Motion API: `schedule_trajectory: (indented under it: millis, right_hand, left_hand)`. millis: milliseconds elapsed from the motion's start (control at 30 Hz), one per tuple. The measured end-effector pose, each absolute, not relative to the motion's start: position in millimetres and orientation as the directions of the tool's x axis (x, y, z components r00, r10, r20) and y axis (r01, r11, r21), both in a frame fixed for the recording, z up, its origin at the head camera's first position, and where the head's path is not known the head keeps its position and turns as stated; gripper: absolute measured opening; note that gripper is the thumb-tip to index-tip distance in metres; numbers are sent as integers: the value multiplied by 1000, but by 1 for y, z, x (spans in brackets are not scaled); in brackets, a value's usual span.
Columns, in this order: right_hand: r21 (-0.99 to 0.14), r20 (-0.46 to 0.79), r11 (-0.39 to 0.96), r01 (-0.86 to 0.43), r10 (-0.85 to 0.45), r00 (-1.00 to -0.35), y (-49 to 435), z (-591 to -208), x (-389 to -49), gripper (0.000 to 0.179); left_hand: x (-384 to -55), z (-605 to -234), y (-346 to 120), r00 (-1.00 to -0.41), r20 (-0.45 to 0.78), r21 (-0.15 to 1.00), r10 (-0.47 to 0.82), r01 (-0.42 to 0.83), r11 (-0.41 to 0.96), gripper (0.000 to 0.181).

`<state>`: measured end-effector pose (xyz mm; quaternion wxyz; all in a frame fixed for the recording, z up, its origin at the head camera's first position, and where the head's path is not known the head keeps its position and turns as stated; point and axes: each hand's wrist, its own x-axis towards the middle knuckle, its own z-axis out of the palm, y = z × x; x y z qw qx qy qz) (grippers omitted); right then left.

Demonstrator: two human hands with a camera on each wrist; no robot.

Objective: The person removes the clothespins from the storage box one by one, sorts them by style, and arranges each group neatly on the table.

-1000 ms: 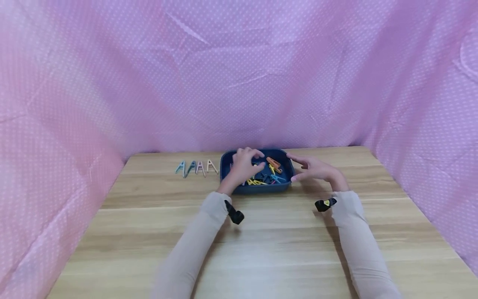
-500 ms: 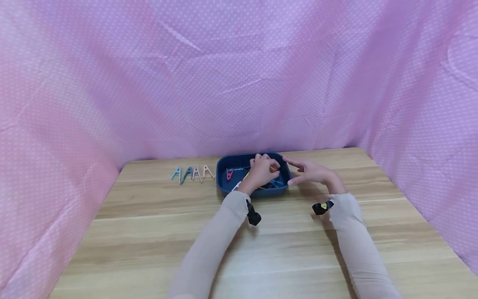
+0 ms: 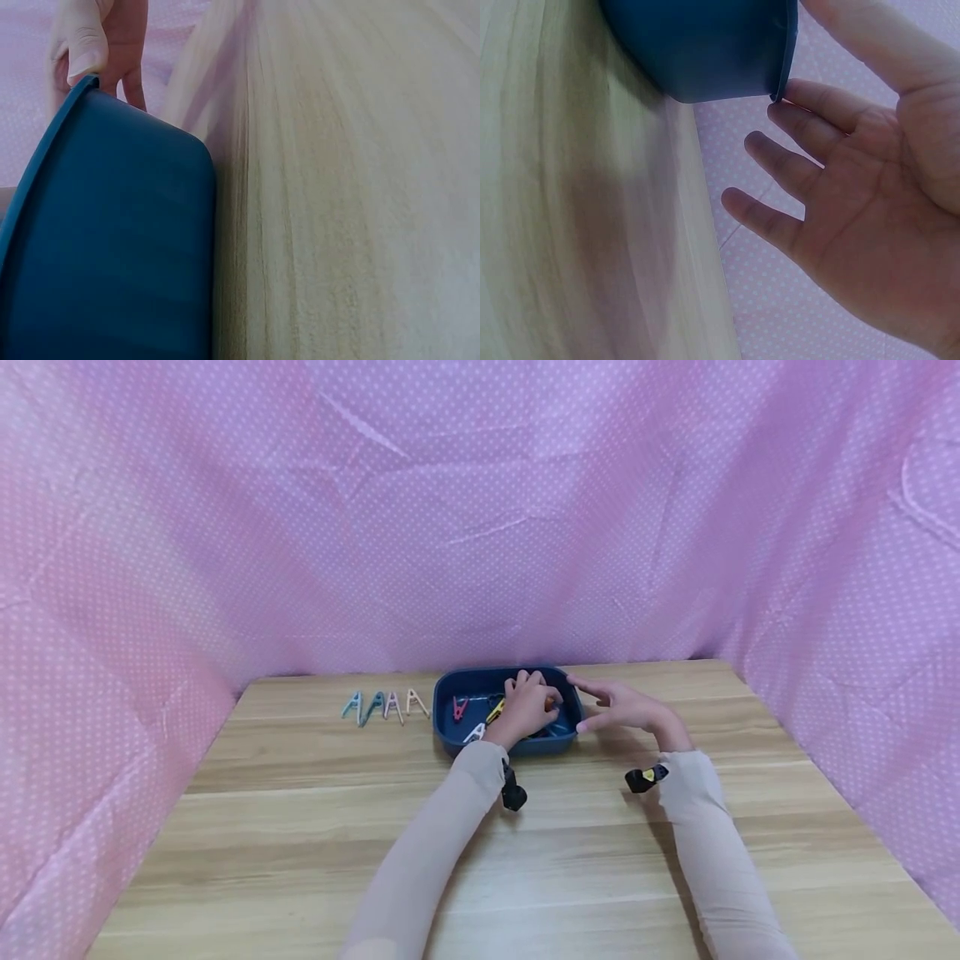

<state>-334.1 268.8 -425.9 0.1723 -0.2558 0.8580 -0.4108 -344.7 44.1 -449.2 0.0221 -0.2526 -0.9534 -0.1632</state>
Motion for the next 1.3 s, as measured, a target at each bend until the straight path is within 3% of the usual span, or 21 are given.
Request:
schedule_trajectory:
  millis: [600, 1300]
  right_hand:
    - [-798, -86, 525, -296, -586, -806, 270, -427, -335, 95]
    - [-793, -69, 521, -315, -591, -804, 269, -427, -336, 92]
  left_hand:
    - [-341, -450, 44, -853, 123, 240, 507, 521, 819, 14]
    - [-336, -446, 36, -832, 251, 150, 495, 538, 829, 9]
